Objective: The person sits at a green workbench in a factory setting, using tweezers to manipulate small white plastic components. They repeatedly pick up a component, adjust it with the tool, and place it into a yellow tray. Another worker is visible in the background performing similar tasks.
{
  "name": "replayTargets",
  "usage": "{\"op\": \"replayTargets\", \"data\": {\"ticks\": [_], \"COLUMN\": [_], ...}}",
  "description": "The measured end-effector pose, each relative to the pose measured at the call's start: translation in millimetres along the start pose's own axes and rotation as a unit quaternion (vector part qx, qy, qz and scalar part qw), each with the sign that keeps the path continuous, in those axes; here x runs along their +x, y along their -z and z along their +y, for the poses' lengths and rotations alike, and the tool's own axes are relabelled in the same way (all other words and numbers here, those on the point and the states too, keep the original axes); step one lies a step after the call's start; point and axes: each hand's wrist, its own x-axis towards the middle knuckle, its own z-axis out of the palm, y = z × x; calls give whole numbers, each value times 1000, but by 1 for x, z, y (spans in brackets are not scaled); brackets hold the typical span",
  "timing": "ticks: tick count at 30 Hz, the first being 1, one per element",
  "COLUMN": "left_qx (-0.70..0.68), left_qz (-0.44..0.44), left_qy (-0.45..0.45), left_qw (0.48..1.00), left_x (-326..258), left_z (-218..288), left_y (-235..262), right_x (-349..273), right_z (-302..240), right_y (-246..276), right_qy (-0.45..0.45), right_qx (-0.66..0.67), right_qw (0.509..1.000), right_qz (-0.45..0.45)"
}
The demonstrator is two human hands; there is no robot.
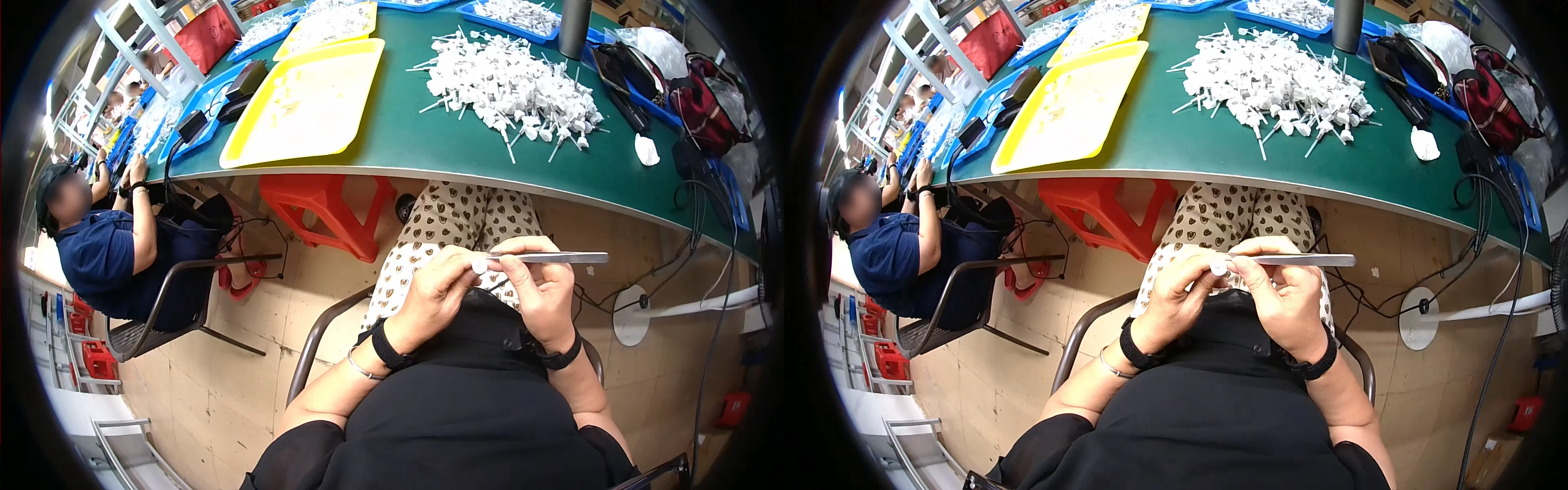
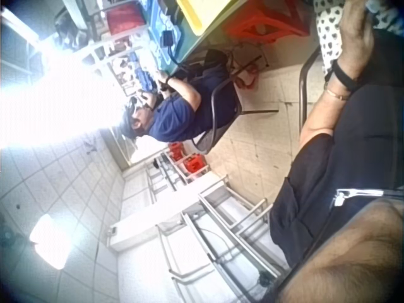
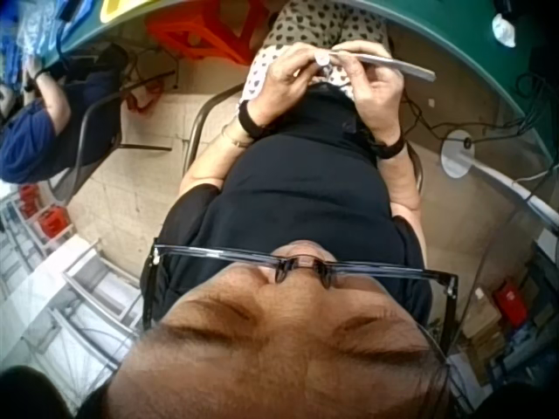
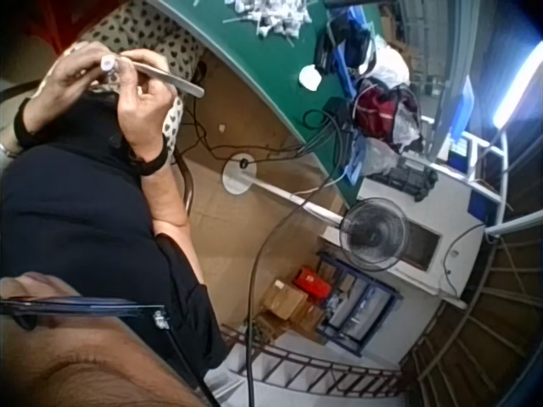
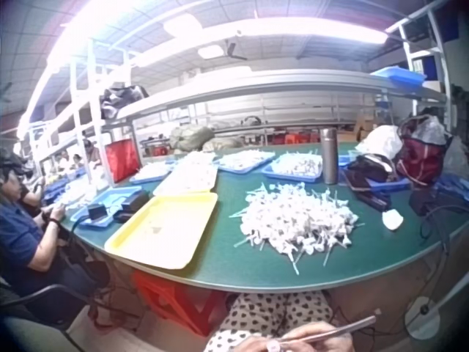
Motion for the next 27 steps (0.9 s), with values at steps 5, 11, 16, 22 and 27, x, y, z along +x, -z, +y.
{"op": "replayTargets", "data": {"ticks": [5, 11, 16, 22, 27], "left_qx": [23, 42, 29, 7, 3], "left_qz": [8, -9, -4, 1, 4], "left_qy": [-25, -36, -33, -5, 1], "left_qw": [999, 998, 999, 1000, 1000], "left_x": [-1, 0, -1, -3, -2], "left_z": [-4, -5, -8, -9, -6], "left_y": [-2, 0, -1, -3, -3], "right_x": [1, 3, 4, 2, 2], "right_z": [1, 8, 9, 7, 10], "right_y": [1, 6, 4, 3, 3], "right_qy": [29, 65, 92, 53, 34], "right_qx": [-38, -65, -85, -61, -35], "right_qw": [998, 995, 991, 996, 999], "right_qz": [-37, -48, -41, -31, -13]}}
